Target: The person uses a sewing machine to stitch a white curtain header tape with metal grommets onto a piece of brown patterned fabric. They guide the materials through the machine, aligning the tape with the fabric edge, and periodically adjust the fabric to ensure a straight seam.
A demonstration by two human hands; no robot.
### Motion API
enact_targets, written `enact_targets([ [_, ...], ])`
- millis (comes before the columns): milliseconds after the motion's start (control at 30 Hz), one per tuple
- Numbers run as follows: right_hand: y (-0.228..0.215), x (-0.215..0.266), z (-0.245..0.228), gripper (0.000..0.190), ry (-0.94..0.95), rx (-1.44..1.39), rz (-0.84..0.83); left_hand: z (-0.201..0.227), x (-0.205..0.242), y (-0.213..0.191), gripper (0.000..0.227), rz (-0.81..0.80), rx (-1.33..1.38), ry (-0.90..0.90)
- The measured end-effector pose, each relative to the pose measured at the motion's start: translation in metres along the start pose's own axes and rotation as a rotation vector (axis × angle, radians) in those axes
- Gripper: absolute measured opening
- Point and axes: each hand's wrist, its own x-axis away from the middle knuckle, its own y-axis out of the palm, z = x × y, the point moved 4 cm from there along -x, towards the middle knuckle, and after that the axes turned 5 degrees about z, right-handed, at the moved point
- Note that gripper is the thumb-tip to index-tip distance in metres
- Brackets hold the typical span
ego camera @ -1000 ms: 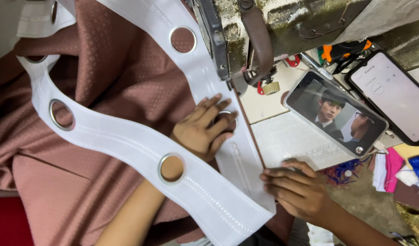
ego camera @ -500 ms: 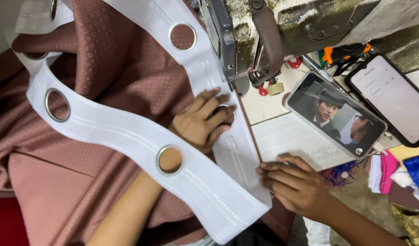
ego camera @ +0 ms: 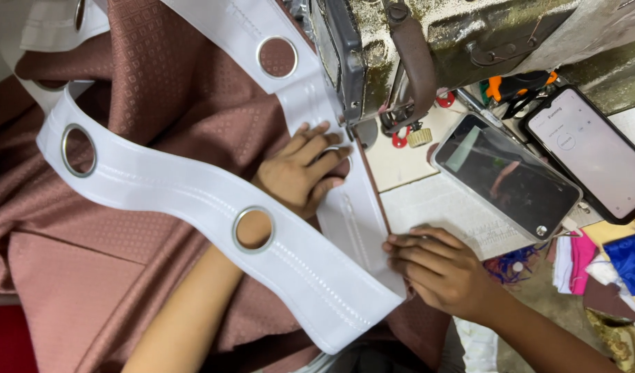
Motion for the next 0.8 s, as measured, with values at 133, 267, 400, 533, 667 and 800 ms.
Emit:
enact_targets([
  [133,0.002,0.000,0.005,0.027,0.018,0.002,-0.036,-0.006,-0.001,0.001,0.040,0.009,-0.012,0.012],
  [267,-0.001,-0.009,0.005,0.024,-0.005,0.024,-0.024,-0.008,-0.005,-0.001,0.045,0.017,-0.032,0.022],
  [400,0.003,-0.007,0.009,0.019,-0.017,0.048,-0.037,-0.012,-0.007,-0.004,0.046,0.027,-0.032,0.000],
  [533,0.004,-0.009,0.013,0.016,-0.045,0.072,-0.066,-0.018,-0.008,-0.003,0.047,0.024,-0.024,-0.007],
  [667,0.003,-0.017,0.015,0.014,-0.054,0.055,-0.044,-0.022,-0.011,-0.005,0.048,0.016,-0.042,-0.013],
  [800,0.002,-0.026,0.018,0.021,-0.072,0.008,-0.058,-0.025,-0.015,-0.008,0.050,0.019,-0.042,-0.005],
])
